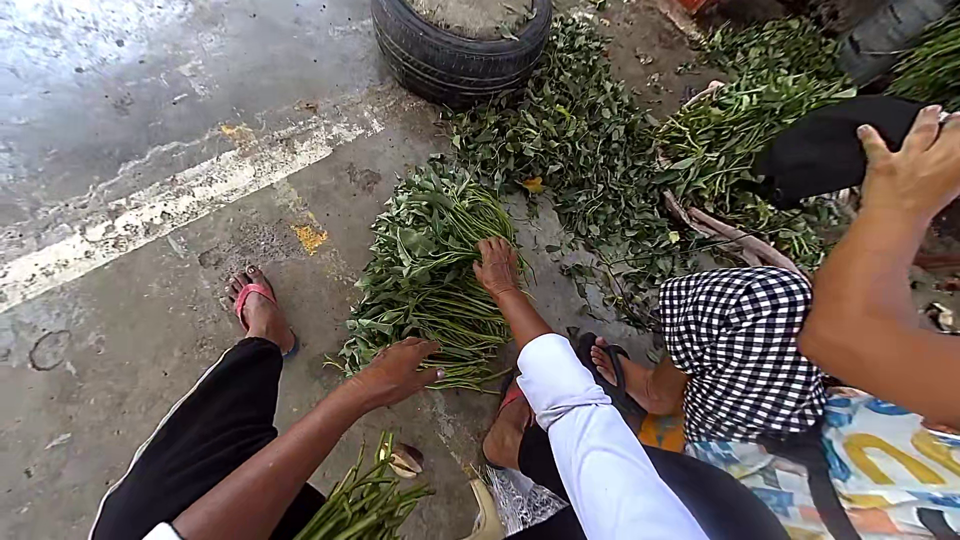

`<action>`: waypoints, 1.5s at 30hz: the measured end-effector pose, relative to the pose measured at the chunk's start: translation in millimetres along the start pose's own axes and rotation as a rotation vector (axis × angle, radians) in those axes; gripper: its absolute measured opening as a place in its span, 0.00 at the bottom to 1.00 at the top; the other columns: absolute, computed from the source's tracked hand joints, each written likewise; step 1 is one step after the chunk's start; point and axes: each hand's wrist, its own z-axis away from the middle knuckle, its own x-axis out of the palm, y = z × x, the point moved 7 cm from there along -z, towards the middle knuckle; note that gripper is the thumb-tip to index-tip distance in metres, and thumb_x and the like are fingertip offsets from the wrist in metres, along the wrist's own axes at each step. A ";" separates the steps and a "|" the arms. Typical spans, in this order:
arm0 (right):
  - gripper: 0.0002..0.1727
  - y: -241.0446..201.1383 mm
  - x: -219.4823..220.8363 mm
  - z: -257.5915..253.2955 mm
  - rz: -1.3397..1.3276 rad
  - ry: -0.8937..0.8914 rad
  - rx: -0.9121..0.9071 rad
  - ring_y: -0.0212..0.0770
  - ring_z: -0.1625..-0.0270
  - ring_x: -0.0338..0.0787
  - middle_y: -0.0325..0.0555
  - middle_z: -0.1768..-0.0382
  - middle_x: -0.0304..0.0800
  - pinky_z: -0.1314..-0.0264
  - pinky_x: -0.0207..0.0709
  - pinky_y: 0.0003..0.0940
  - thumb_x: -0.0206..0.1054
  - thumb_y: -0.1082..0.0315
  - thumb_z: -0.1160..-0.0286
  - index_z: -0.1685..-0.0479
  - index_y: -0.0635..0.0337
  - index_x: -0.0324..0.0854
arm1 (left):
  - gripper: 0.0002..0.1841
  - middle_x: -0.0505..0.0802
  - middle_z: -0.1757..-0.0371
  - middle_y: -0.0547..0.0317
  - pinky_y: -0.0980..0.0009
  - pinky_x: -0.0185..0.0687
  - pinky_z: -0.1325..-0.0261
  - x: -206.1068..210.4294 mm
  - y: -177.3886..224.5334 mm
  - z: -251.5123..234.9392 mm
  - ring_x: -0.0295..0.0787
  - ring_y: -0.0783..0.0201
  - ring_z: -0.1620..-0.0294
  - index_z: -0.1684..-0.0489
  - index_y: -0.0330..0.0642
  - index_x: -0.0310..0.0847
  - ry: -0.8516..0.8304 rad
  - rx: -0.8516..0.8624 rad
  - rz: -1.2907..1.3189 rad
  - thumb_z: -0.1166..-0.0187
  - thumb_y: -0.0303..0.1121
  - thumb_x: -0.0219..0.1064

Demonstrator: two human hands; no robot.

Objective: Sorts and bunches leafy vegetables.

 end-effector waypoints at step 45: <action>0.07 -110.6 1.8 154.8 -1.561 0.025 0.387 0.39 0.65 0.91 0.52 0.64 0.90 0.58 0.90 0.33 0.69 0.82 0.26 0.53 0.73 0.81 | 0.13 0.89 0.48 0.46 0.61 0.88 0.50 -49.6 -26.6 -15.3 0.90 0.58 0.54 0.34 0.33 0.74 0.557 0.066 0.907 0.10 0.28 0.59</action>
